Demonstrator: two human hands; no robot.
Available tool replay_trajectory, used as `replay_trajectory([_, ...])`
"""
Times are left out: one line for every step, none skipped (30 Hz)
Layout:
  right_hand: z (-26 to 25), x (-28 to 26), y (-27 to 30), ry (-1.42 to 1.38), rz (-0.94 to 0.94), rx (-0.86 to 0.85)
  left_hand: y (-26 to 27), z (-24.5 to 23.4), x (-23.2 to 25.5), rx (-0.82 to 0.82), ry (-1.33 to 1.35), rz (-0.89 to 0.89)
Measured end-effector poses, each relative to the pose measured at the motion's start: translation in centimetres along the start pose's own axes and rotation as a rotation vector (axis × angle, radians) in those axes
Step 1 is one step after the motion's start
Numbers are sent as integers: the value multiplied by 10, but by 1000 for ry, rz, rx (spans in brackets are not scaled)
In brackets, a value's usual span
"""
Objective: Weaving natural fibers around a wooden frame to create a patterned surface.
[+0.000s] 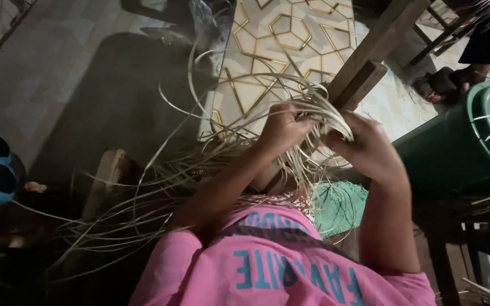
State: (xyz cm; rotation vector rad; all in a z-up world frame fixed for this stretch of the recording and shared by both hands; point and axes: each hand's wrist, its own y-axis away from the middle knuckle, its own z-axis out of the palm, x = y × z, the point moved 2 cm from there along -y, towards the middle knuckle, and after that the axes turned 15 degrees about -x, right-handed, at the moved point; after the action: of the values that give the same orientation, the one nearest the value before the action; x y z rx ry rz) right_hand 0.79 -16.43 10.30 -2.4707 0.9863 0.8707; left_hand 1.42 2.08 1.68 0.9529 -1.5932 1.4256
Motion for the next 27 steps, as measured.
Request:
replay_trajectory([-5,3,2,-242,-179,-124,-10,8,-8,71,-72,45])
replay_trajectory([-11,6,5,-486,-357,-244,-19,17,-16,137,-146,92])
replay_trajectory([-10,5,-1,-488,-356,-240,-16,12,-12,133,-148,91])
replay_trajectory([-12,9,-6,-138,-58,11,-12,8,-10,112,-105,58])
replay_trajectory([-16,10,-9,216,241,258,-9,4,-7,91,-62,25])
replay_trajectory([-11,5,-14,216,241,263,-10,6,-4,88,-64,29])
replay_trajectory([-5,-3,-21,349,224,205,-10,8,-1,82,-63,53])
replay_trajectory([3,-10,-30,482,199,137,-8,7,2,88,-64,75])
replay_trajectory([2,-3,-29,483,189,135,-13,14,-6,96,-68,77])
replay_trajectory([5,1,-35,546,163,135,-15,15,-15,109,-75,32])
replay_trajectory([8,5,-40,608,135,137,-17,14,-24,123,-80,-13])
replay_trajectory([12,4,-39,603,94,119,-14,16,-24,163,-99,-17])
replay_trajectory([14,4,-36,588,85,151,-11,20,-23,145,-88,14])
replay_trajectory([14,3,-37,580,65,186,-12,22,-21,136,-80,55])
replay_trajectory([13,-13,-41,581,13,170,-16,18,-32,184,-101,61])
replay_trajectory([10,-25,-38,308,-17,196,-17,21,-43,115,-137,112])
replay_trajectory([7,-36,-35,31,-39,208,-20,24,-55,46,-174,160])
replay_trajectory([4,-32,-35,28,-53,190,-18,20,-45,66,-181,154])
replay_trajectory([0,-29,-35,95,-168,241,-17,17,-35,51,-280,98])
replay_trajectory([-5,-25,-30,163,-276,301,-16,18,-27,24,-374,45])
replay_trajectory([-5,-29,-26,161,-281,293,-16,19,-31,33,-376,41])
replay_trajectory([-7,-32,-20,69,-272,331,-16,20,-34,45,-340,99])
replay_trajectory([-10,-34,-14,-24,-261,367,-17,22,-36,58,-305,157])
replay_trajectory([-14,-37,-12,-22,-256,372,-20,18,-35,51,-301,159])
replay_trajectory([-18,-38,-11,-32,-206,325,-24,15,-35,31,-352,163])
replay_trajectory([-22,-37,-5,-40,-144,284,-27,18,-35,-1,-393,169])
replay_trajectory([-27,-43,-11,-35,-126,295,-31,7,-17,-19,-381,171])
